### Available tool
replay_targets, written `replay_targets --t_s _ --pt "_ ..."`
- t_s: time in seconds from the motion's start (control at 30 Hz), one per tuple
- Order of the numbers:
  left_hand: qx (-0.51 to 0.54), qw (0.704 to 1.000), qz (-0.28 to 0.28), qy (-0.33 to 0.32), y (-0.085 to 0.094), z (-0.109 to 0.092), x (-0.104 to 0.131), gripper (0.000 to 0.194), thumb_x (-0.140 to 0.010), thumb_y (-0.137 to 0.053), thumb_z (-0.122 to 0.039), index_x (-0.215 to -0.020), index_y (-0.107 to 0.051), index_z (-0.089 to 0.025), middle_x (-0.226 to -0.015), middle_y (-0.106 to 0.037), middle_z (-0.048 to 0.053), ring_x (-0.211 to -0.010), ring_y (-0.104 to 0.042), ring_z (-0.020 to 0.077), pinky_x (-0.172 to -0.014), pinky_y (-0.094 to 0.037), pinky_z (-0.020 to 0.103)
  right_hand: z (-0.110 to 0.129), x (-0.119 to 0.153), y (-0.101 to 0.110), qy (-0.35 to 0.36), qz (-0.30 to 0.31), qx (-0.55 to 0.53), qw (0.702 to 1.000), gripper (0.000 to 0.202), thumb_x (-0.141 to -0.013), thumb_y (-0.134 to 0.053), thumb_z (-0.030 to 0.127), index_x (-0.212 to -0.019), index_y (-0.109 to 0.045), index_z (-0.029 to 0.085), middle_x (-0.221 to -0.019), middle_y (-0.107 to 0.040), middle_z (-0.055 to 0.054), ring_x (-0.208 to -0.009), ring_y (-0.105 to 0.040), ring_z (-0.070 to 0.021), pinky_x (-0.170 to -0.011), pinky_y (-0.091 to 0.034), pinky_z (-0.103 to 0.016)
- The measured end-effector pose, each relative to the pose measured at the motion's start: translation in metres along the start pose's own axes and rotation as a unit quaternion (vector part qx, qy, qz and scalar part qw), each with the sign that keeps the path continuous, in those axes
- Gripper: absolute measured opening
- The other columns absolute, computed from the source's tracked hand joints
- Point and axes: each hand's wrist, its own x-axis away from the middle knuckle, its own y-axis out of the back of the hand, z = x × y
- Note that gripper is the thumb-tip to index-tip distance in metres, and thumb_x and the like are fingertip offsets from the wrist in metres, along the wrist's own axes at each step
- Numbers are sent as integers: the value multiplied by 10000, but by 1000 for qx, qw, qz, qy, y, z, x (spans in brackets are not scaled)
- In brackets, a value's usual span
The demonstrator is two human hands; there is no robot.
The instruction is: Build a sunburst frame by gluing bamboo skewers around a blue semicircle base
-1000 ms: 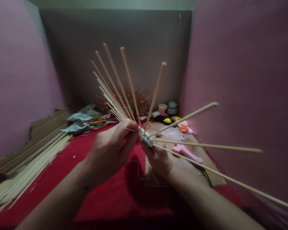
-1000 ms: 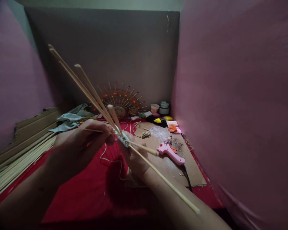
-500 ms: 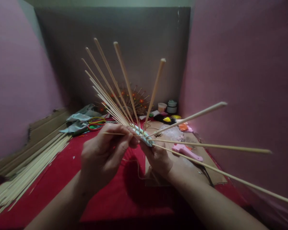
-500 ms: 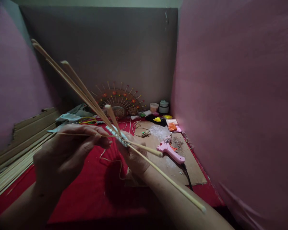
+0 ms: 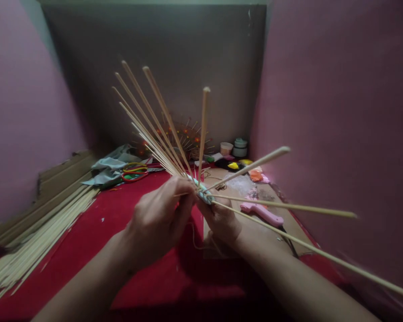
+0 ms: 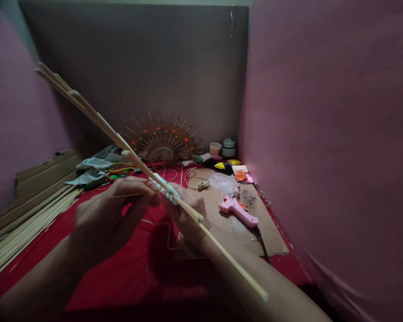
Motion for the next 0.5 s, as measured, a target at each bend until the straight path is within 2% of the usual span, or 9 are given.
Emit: replay_targets --t_s 0.13,0.2,0.4,0.5 --pt "127 986 -43 99 4 -3 9 121 -861 -546 -138 -915 -598 -233 -933 -685 20 -765 -688 144 -693 -595 291 -2 -1 0 7 0 2 1000 272 -922 -468 303 -1082 -636 159 -954 -730 -79 -829 -695 -184 -749 -536 -266" --pt "152 980 -37 125 5 -4 13 102 -862 -554 -156 -874 -617 -235 -926 -687 25 -785 -689 157 -683 -604 299 -3 0 0 9 3 9 1000 264 -919 -477 310 -1064 -641 164 -932 -729 -70 -815 -691 -178 -756 -530 -267" --pt "142 985 -36 91 -5 -1 17 156 -862 -552 -163 -986 -581 -252 -975 -685 37 -815 -694 174 -693 -610 313 -5 1 0 6 23 -14 1000 278 -927 -455 322 -1089 -628 177 -967 -717 -65 -847 -676 -171 -785 -522 -275" --pt "101 993 -13 53 -7 0 14 194 -863 -528 -129 -1013 -550 -249 -971 -676 35 -778 -696 159 -683 -599 286 -5 1 1 14 26 -5 1000 287 -929 -448 326 -1085 -629 168 -973 -720 -76 -852 -677 -180 -788 -520 -285"
